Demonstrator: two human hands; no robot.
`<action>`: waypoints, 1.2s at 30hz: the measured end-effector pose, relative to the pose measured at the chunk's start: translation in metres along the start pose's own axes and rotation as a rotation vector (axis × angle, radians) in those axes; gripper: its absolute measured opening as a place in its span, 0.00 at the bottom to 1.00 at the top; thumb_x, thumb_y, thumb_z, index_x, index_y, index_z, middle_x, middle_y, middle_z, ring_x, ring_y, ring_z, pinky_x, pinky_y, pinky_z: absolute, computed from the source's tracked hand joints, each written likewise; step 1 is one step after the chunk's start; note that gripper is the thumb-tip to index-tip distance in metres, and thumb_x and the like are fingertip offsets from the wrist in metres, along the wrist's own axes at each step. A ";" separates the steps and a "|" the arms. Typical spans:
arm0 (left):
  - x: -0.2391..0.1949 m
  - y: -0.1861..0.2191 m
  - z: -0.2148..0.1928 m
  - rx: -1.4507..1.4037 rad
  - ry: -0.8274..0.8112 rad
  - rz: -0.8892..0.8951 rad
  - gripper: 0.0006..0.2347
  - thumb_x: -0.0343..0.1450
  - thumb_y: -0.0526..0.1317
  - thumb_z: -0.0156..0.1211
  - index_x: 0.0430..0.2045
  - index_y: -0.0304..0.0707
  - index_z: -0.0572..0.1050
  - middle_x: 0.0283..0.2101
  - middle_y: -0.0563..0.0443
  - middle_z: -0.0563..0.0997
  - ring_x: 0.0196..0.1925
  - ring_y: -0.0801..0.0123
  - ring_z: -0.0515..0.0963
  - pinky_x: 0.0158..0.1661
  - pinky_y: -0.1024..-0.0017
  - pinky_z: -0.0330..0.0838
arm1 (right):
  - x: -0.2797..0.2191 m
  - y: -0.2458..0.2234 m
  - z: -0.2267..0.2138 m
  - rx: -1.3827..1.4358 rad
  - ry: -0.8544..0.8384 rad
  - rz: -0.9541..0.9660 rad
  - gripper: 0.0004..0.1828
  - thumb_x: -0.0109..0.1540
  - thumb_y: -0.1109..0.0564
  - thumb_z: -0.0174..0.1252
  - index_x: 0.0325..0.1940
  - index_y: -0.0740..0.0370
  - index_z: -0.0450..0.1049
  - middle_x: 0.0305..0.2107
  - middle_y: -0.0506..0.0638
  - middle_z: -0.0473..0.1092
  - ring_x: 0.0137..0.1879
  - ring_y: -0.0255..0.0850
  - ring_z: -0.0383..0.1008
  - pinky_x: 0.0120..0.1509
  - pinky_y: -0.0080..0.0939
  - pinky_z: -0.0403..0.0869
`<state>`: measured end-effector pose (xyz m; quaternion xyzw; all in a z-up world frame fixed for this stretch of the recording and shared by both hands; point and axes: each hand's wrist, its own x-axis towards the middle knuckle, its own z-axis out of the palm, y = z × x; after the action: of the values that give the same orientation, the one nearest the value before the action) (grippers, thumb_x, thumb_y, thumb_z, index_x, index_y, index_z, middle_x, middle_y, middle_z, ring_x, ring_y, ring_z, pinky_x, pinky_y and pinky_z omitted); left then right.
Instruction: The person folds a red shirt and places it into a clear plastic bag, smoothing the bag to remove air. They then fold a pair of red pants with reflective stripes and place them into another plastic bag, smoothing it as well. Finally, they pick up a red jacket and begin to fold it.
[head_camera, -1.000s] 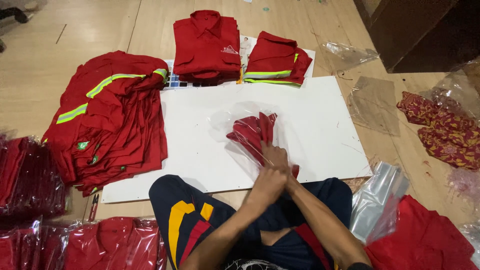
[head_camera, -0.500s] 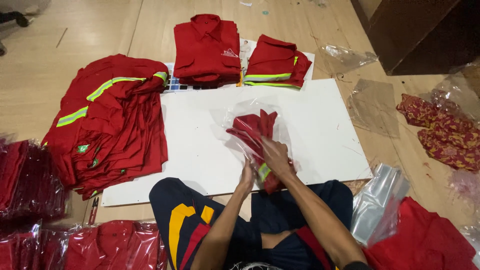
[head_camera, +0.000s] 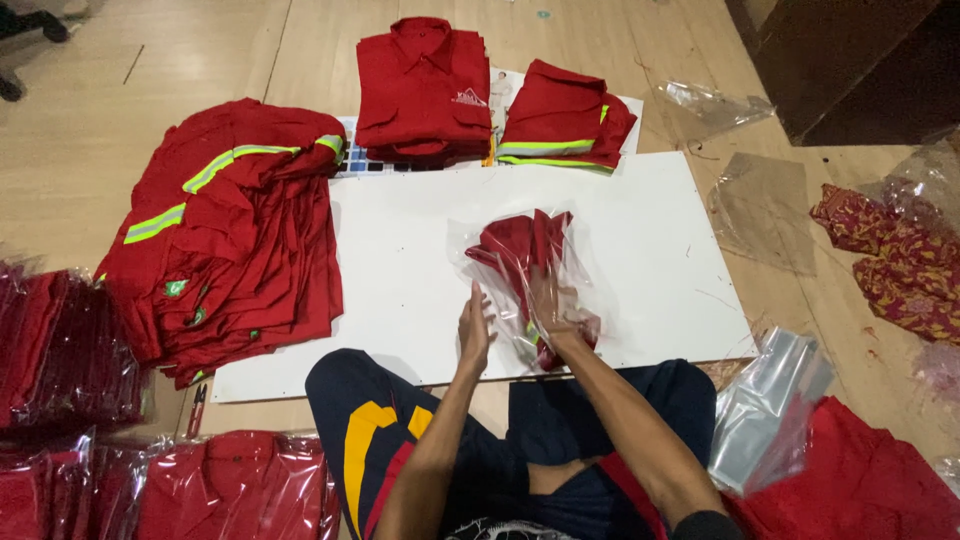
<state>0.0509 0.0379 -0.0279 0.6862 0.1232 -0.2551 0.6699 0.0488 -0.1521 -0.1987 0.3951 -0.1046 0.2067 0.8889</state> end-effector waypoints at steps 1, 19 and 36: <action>0.019 -0.012 0.002 -0.009 0.066 -0.018 0.31 0.70 0.65 0.49 0.57 0.37 0.71 0.59 0.37 0.73 0.58 0.47 0.77 0.45 0.53 0.79 | -0.009 -0.033 -0.016 0.473 -0.138 0.080 0.41 0.60 0.56 0.61 0.76 0.36 0.59 0.62 0.45 0.70 0.62 0.39 0.73 0.61 0.36 0.72; -0.018 0.021 0.002 0.103 0.083 0.164 0.08 0.73 0.38 0.53 0.38 0.32 0.75 0.46 0.31 0.83 0.41 0.52 0.86 0.31 0.66 0.84 | 0.057 0.117 0.045 2.466 -0.921 0.190 0.32 0.61 0.42 0.58 0.67 0.53 0.70 0.75 0.70 0.40 0.79 0.66 0.44 0.78 0.58 0.54; -0.009 0.000 -0.030 -0.006 0.046 -0.017 0.27 0.73 0.51 0.54 0.62 0.30 0.64 0.52 0.36 0.79 0.49 0.56 0.80 0.40 0.64 0.81 | 0.062 0.098 0.007 2.771 -0.558 -0.005 0.25 0.69 0.41 0.51 0.70 0.46 0.67 0.63 0.50 0.69 0.77 0.50 0.56 0.79 0.49 0.58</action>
<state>0.0485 0.0687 -0.0239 0.6888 0.1454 -0.2447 0.6668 0.0597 -0.0807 -0.1074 0.9631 0.0112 0.0550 -0.2632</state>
